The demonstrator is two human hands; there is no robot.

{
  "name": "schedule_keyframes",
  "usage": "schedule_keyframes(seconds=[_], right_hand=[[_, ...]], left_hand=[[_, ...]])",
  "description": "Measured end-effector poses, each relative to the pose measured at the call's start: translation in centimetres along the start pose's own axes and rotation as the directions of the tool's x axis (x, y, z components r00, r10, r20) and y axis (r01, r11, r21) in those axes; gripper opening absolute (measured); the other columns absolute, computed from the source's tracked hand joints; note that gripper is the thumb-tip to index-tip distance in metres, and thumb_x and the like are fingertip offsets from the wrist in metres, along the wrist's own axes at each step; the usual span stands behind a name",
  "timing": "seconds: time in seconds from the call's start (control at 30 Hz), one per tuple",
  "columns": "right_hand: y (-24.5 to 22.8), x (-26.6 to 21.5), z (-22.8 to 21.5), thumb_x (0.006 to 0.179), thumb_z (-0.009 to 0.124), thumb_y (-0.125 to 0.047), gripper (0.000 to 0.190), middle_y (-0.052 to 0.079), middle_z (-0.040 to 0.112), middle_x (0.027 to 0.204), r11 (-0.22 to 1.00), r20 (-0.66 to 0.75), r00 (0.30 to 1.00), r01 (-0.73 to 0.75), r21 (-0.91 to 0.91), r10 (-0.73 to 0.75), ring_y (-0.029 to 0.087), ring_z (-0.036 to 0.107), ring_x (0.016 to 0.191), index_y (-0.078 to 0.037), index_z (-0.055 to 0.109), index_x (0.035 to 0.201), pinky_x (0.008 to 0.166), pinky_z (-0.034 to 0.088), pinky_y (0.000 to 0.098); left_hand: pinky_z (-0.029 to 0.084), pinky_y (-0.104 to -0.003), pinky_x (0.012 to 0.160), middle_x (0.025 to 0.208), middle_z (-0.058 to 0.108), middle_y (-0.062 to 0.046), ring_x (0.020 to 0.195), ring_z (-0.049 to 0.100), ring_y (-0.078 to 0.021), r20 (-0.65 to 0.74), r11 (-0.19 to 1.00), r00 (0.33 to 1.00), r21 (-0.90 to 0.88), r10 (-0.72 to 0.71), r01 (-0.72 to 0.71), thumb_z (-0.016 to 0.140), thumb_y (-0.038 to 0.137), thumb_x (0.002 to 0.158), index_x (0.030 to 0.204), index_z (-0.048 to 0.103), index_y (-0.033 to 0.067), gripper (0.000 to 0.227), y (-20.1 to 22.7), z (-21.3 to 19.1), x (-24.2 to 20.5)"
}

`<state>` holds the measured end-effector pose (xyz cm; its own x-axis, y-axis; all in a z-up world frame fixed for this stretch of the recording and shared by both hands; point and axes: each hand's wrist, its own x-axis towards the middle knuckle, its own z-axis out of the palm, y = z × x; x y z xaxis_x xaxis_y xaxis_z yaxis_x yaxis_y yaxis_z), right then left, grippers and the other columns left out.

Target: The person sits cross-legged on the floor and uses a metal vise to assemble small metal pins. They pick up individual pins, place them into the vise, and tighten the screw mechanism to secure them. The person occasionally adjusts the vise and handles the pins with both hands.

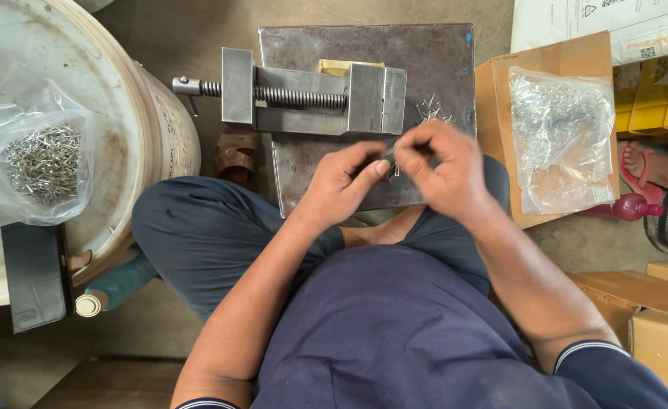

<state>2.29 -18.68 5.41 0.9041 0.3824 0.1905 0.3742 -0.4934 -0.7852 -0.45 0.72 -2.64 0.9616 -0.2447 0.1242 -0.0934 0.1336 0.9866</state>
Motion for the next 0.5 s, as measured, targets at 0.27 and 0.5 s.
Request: schedule_keyframes(seconds=[0.27,0.5], right_hand=[[-2.2,4.7,-1.5,0.099,0.075,-0.007,0.007,0.01,0.068,0.094,0.94,0.05,0.985,0.173,-0.295,-0.166,0.024,0.065,0.075,-0.004,0.07,0.103,0.066,0.05,0.0337],[-2.5,5.2,-1.4,0.102,0.074,-0.008,0.007,0.01,0.068,0.097,0.901,0.12,0.965,0.259,-0.348,-0.232,0.027,0.067,0.082,-0.005,0.07,0.107,0.069,0.052,0.0366]], left_hand=[[0.052,-0.023,0.073,0.089,0.064,0.001,0.08,0.058,-0.0045,-0.021,0.998,0.998,-0.045,-0.053,0.052,0.069,0.019,0.102,0.121,0.066,-0.0017,0.028,-0.3,-0.2,-0.1],[0.052,-0.023,0.073,0.088,0.065,0.0,0.081,0.057,-0.0048,-0.03,0.996,0.998,-0.072,-0.048,0.046,0.069,0.016,0.102,0.12,0.065,-0.0022,0.026,0.3,-0.2,-0.1]])
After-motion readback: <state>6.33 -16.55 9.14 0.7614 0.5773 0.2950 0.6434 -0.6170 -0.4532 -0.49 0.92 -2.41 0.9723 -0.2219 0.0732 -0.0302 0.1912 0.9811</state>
